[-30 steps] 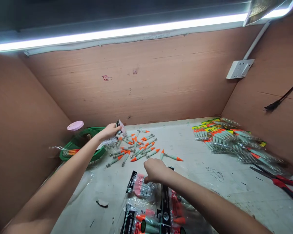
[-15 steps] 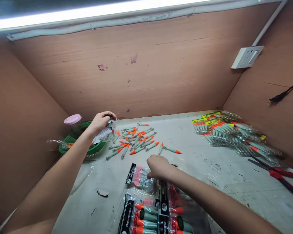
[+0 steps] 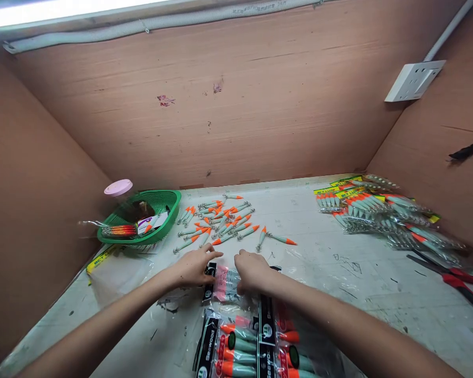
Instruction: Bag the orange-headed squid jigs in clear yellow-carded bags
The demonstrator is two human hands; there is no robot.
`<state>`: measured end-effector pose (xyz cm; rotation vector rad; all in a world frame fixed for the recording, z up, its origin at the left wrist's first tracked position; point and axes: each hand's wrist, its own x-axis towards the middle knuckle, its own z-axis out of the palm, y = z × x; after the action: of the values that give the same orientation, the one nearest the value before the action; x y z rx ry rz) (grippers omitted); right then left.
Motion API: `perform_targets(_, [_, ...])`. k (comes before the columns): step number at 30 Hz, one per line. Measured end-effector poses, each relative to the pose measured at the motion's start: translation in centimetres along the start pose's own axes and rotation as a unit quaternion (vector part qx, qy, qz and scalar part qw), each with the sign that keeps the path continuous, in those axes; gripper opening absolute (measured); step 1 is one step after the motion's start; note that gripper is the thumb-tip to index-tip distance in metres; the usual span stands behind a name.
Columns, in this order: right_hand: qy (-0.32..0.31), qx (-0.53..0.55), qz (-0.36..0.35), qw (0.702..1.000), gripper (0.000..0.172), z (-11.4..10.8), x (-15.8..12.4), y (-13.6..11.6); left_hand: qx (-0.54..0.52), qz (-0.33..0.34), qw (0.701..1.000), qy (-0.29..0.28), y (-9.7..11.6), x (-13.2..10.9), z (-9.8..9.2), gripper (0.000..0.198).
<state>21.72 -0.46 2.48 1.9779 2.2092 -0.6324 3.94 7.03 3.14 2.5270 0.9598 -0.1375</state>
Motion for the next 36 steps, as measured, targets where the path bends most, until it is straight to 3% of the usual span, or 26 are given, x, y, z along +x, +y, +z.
perform_targets(3, [0.030, 0.021, -0.016, 0.999, 0.025, -0.2, -0.4, 0.3, -0.012, 0.006, 1.000, -0.025, 0.1, 0.2, 1.0, 0.028])
perform_targets(5, [0.048, 0.039, -0.037, 0.997, 0.014, -0.4, -0.7, 0.6, -0.038, 0.004, 0.999, -0.028, 0.0, 0.2, 1.0, 0.018])
perform_targets(10, [0.117, 0.086, -0.117, 0.983, 0.016, -2.0, -1.5, 1.3, -0.165, -0.016, 0.986, 0.002, -0.4, -0.5, -0.3, 0.009])
perform_targets(16, [0.219, 0.194, -0.212, 0.932, 0.024, -6.0, -2.6, 2.9, -0.380, -0.043, 0.924, 0.006, -0.9, -1.4, -2.8, 0.035])
perform_targets(18, [0.259, 0.310, -0.211, 0.890, 0.026, -7.0, -2.9, 3.2, -0.433, -0.052, 0.900, 0.008, -1.2, -1.5, -3.4, 0.041])
perform_targets(21, [0.284, 0.511, -0.184, 0.790, 0.030, -7.8, -2.7, 3.1, -0.491, -0.049, 0.870, 0.013, -1.4, -1.3, -3.9, 0.053])
perform_targets(23, [0.288, 0.563, -0.154, 0.759, 0.033, -8.2, -2.0, 2.7, -0.515, -0.041, 0.856, 0.020, -1.2, -1.1, -4.0, 0.062])
perform_targets(27, [0.331, 0.564, -0.099, 0.750, 0.031, -9.1, 0.5, 1.9, -0.525, -0.023, 0.848, 0.066, -0.5, -0.9, -3.7, 0.066])
perform_targets(31, [0.367, 0.569, -0.040, 0.735, 0.022, -9.5, 2.7, 1.5, -0.473, -0.023, 0.869, 0.144, 0.5, -0.9, -3.0, 0.075])
perform_targets(36, [0.292, 0.605, -0.040, 0.739, 0.026, -9.7, 2.8, 1.9, -0.396, -0.037, 0.878, 0.266, 0.8, -0.6, -3.0, 0.048])
